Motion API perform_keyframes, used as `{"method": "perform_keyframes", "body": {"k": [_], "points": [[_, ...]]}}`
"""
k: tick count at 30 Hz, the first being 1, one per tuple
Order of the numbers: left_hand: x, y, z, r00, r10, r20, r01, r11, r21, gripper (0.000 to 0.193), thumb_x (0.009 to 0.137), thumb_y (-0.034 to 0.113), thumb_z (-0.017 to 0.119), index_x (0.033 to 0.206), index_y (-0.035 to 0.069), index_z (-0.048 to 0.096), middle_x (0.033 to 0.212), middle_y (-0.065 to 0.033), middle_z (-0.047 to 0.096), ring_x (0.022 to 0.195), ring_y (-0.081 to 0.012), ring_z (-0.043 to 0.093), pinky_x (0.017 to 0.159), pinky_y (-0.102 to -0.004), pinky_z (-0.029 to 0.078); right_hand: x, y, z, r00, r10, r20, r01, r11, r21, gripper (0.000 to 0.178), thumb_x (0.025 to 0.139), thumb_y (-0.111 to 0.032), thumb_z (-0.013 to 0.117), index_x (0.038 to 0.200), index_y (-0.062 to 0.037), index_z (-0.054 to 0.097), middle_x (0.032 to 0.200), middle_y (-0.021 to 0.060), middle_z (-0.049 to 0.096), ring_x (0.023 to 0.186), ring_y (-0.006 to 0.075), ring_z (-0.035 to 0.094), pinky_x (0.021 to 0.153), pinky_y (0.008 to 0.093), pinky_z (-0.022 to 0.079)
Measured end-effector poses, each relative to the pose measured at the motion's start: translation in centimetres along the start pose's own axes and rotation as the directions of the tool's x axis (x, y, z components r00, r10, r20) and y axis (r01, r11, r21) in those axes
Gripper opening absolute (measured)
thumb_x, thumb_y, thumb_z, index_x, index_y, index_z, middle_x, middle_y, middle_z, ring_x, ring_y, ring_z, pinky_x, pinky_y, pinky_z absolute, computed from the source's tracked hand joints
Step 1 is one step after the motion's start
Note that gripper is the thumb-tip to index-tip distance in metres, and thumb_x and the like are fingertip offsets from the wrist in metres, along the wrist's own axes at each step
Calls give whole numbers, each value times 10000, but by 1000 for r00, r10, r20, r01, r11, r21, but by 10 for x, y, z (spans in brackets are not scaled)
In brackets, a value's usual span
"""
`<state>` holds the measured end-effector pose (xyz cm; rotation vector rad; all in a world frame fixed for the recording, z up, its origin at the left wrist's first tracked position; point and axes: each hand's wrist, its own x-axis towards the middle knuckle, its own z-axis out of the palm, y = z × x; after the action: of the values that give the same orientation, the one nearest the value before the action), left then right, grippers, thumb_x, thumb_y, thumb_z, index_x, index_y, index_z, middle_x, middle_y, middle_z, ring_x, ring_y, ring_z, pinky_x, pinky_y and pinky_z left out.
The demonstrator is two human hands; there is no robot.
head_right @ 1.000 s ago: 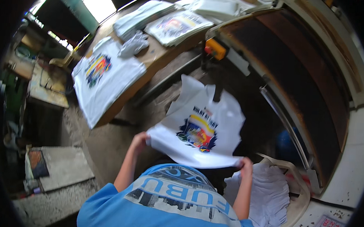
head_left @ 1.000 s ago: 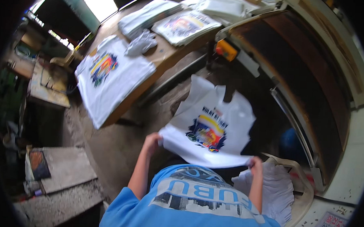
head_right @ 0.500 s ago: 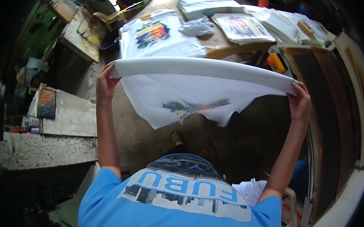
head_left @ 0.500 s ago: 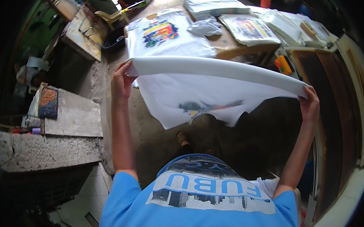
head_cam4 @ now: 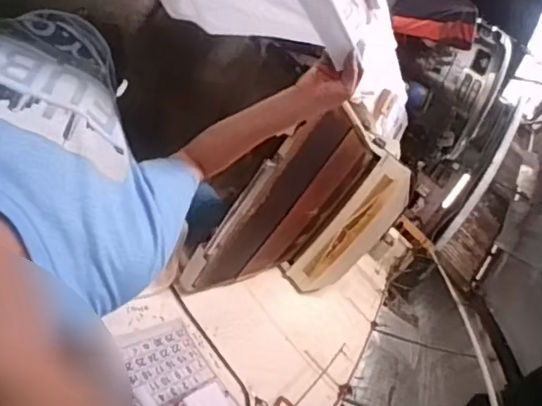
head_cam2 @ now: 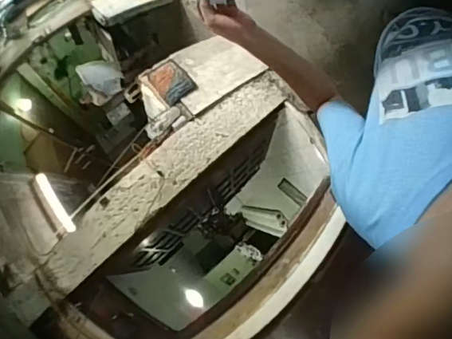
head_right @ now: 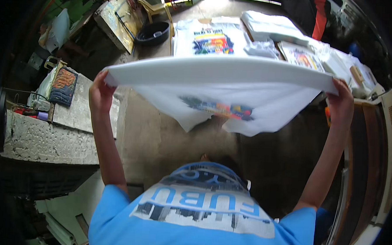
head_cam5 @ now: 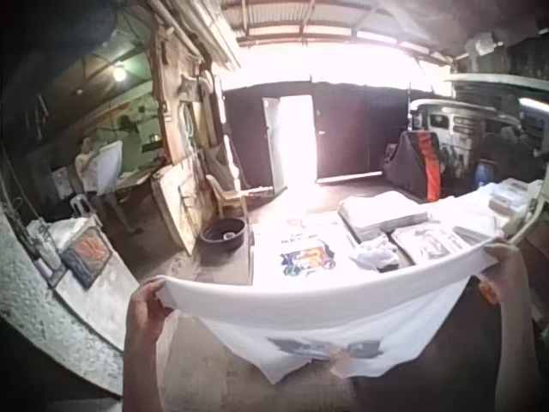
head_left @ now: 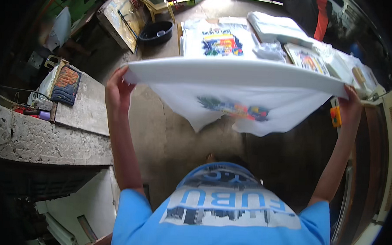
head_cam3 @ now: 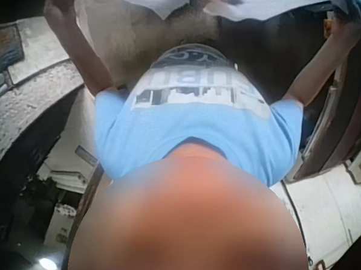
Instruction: Placing and aligning white t-shirts and transfer papers on a heat press machine and then folding them.
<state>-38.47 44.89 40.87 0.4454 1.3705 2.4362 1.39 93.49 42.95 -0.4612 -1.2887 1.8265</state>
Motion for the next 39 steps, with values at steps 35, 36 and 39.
{"method": "perform_keyframes", "body": {"k": [35,36,39], "points": [[402,6,108,828,528,191,-525,848,-67,157,836,121,506,908,-6,563,940,-103,586,900,-169,559,823,-298,443,439,30,138,777,-497,387,434,867,243,143,804,-106,578,924,-33,602,950,64,617,961,168,548,905,336,381],[395,-14,102,813,543,213,-544,837,-59,158,834,124,505,915,0,559,939,-98,581,904,-160,553,822,-301,435,449,44,105,839,-395,375,351,918,183,104,796,-98,592,888,-50,599,921,46,609,936,147,545,887,312,378],[337,-76,86,929,369,8,-366,918,156,141,840,153,470,882,37,539,868,-58,540,857,-144,529,784,-298,423,410,131,81,939,-229,258,226,973,44,85,727,-51,613,810,-39,604,830,21,577,830,119,541,801,242,398]]}}
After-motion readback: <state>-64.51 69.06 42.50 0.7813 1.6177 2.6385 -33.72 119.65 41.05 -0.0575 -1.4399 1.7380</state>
